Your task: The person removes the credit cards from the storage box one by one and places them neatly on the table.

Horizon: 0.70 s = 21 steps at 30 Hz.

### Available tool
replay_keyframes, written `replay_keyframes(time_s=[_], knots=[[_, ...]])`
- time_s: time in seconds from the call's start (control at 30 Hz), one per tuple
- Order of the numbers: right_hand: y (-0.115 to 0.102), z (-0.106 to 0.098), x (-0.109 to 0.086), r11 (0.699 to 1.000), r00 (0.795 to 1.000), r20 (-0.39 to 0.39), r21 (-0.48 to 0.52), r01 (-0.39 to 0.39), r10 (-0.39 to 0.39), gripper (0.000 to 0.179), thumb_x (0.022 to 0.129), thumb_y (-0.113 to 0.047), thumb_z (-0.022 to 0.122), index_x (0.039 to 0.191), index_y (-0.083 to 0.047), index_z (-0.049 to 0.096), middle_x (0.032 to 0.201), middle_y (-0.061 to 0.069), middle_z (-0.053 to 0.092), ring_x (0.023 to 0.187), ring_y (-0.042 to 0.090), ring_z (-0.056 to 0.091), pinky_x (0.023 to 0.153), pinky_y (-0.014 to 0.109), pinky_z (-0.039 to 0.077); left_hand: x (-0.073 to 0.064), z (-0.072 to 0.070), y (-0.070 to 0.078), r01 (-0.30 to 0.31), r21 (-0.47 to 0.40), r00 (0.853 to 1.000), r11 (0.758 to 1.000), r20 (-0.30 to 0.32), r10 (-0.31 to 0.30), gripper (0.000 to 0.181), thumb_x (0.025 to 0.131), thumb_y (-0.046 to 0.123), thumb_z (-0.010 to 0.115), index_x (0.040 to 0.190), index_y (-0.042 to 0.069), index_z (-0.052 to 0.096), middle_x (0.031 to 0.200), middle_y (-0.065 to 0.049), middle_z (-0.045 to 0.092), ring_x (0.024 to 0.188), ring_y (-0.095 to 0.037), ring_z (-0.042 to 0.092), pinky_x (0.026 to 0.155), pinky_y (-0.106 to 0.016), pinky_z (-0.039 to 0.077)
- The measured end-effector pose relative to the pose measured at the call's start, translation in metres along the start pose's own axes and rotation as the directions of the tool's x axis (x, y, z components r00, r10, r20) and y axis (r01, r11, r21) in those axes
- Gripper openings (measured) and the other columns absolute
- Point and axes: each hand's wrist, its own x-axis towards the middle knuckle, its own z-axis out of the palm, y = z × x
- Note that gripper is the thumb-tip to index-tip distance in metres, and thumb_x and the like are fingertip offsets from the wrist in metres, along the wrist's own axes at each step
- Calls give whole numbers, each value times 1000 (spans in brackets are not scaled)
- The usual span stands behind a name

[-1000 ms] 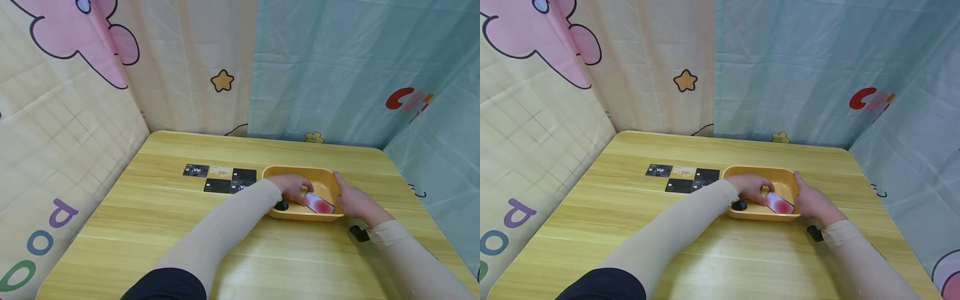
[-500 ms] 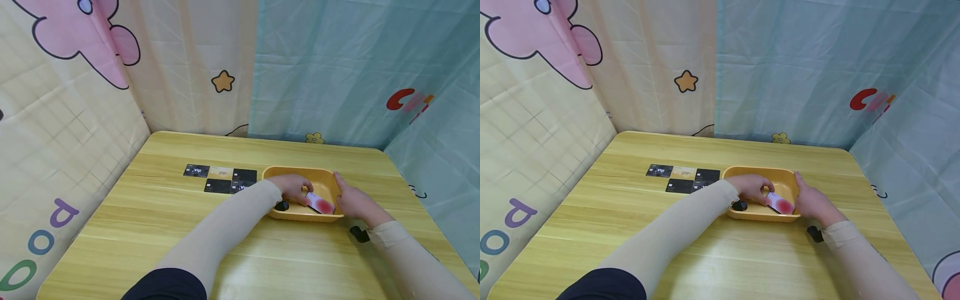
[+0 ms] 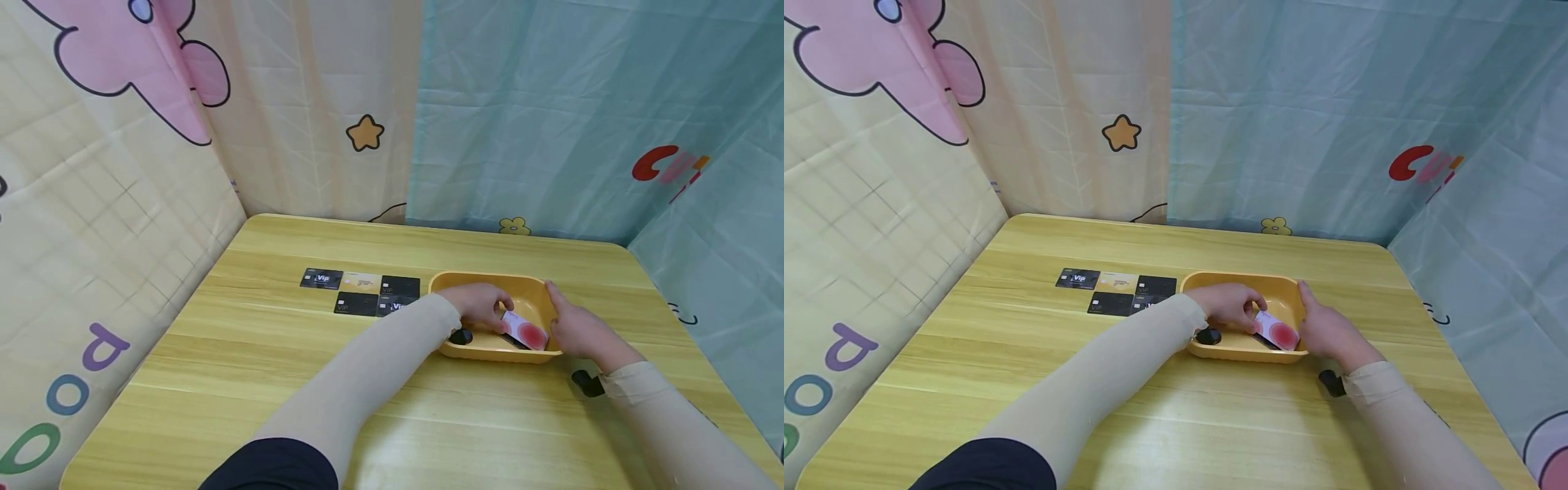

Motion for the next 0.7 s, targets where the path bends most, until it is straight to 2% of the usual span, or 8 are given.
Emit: replay_keyframes(time_s=[0.13, 0.4, 0.6, 0.7], knots=[[2, 1, 1, 1000, 1000, -14, -6, 15, -15, 77, 102, -6, 41, 164, 8, -2, 97, 31, 68, 61, 24, 55, 60, 37, 47, 3, 0, -1, -7, -40, 1000, 999, 1, 7, 48, 94, 37, 80, 136, 22, 64, 98, 5, 64, 82, -10, 58, 72, -22, 48], [3, 2, 1, 1000, 1000, -19, -2, 25, -25, 76, 102, -7, 40, 164, 7, -2, 99, 33, 68, 61, 24, 55, 60, 38, 46, 7, 1, -3, -13, -61, 1000, 998, -4, 13, 52, 94, 33, 81, 140, 19, 63, 97, 5, 66, 78, -10, 58, 69, -21, 48], [1, 1, -1, 1000, 1000, -7, 14, 11, -11, 76, 103, -7, 40, 165, 6, -3, 85, 22, 66, 58, 24, 52, 58, 37, 45, 5, 1, -2, -1, -104, 1000, 995, -5, 1, 50, 94, 30, 81, 139, 21, 62, 97, 5, 65, 72, -11, 57, 65, -23, 48], [1, 1, -1, 1000, 1000, -4, 12, 9, -9, 76, 103, -7, 40, 165, 6, -3, 85, 22, 66, 58, 24, 51, 58, 36, 45, 3, 1, -2, -3, -112, 1000, 994, -8, 2, 49, 95, 29, 80, 140, 20, 62, 98, 4, 65, 72, -11, 57, 64, -23, 48]])
